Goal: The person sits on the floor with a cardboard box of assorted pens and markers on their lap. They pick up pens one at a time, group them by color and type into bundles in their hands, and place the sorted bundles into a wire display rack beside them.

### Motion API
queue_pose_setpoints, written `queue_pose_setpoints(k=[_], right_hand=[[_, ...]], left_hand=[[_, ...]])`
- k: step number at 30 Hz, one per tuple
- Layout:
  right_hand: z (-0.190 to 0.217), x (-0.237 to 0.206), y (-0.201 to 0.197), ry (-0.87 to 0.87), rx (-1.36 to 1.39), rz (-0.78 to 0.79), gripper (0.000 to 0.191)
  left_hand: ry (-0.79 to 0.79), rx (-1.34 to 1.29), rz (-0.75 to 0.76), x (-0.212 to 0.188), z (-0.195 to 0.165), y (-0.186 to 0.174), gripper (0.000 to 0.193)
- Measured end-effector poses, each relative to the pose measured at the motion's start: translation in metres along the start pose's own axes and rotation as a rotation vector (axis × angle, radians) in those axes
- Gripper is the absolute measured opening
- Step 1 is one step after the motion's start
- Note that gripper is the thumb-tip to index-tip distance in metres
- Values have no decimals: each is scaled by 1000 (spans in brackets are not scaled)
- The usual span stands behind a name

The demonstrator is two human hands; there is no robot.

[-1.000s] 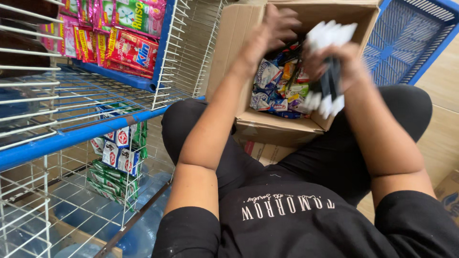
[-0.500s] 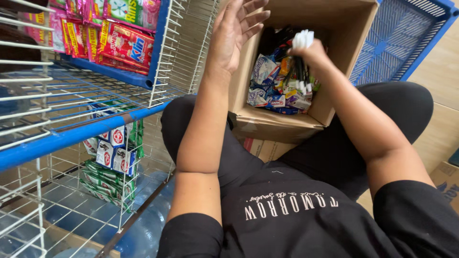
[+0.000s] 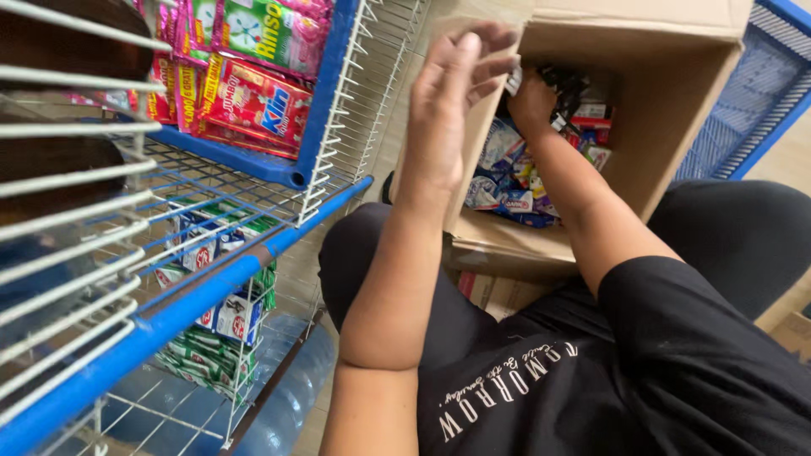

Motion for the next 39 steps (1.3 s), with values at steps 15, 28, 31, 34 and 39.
queue_pose_setpoints(k=[15, 28, 31, 34, 39], right_hand=[[-76, -47, -78, 13, 880, 527, 27], [-79, -260, -194, -317, 1483, 325, 26], [-86, -288, -256, -679, 1571, 64, 27], [-90, -306, -300, -947, 1706, -294, 15], [-47, -323, -287, -1120, 1489, -549, 27]], left_hand=[[10, 311, 218, 21, 51, 24, 43], [61, 1192, 521, -85, 70, 125, 83], [54, 1060, 438, -121, 64, 128, 78], [-19, 986, 400, -144, 65, 132, 66], [68, 943, 315, -150, 68, 140, 65]])
Point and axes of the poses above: each hand's wrist, its own x-axis towards the middle knuckle, its own y-axis out of the palm, z = x × y, the point moved 5 cm from there along x, towards the middle knuckle, and after that the axes turned 15 degrees about z, right-handed, at the moved point
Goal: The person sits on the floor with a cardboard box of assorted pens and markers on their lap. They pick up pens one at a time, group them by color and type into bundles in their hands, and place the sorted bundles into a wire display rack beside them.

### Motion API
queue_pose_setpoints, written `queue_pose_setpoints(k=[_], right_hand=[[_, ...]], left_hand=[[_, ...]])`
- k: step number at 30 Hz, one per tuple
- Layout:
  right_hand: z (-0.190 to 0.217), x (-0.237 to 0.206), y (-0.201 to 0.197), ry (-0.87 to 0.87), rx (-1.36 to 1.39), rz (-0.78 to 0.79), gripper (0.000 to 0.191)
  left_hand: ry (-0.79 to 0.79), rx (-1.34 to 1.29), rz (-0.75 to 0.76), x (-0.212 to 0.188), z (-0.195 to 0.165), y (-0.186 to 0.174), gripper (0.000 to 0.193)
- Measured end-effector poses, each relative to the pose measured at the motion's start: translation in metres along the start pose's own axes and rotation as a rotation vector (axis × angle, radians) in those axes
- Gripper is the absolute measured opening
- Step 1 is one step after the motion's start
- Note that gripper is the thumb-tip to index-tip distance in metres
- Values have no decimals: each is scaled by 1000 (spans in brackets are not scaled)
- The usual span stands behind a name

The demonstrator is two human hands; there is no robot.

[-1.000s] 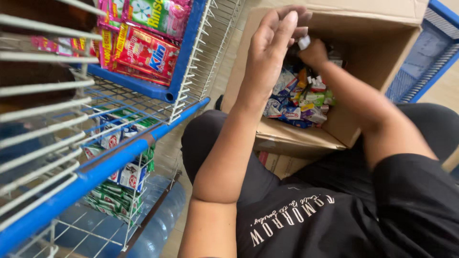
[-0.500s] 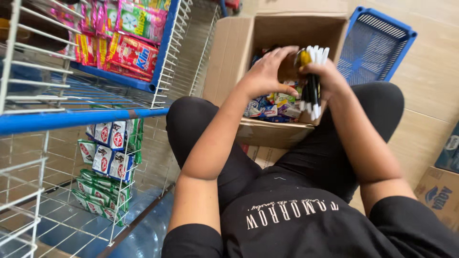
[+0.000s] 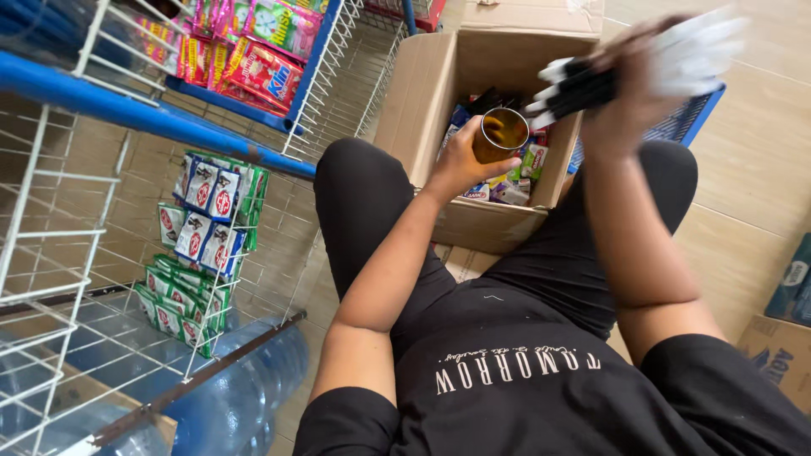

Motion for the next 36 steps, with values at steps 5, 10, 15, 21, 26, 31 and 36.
queue_pose_setpoints(k=[5, 10, 15, 21, 26, 31, 36], right_hand=[[-23, -44, 39, 117, -12, 77, 35], [-26, -55, 43, 224, -68, 84, 34], [-34, -38, 27, 311, 89, -143, 38], [-35, -28, 15, 310, 61, -128, 40], [-40, -40, 26, 370, 11, -2, 43], [-39, -45, 44, 465, -435, 358, 43], [-39, -44, 45, 457, -652, 607, 46]], left_hand=[[8, 29, -84, -2, 10, 8, 68], [72, 258, -184, -1, 18, 14, 76], [136, 366, -179, -2, 20, 22, 80], [177, 249, -153, 0, 19, 28, 79], [127, 213, -148, 2, 19, 28, 79], [128, 174, -149, 1, 20, 28, 76], [22, 83, -192, 9, 35, 27, 76]])
Point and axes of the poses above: each hand's wrist, its own x-axis towards the middle knuckle, its own y-axis out of the palm, z = x × y, the point moved 5 cm from there along x, towards the middle knuckle, and after that the axes turned 15 degrees about z, right-handed, at the moved point
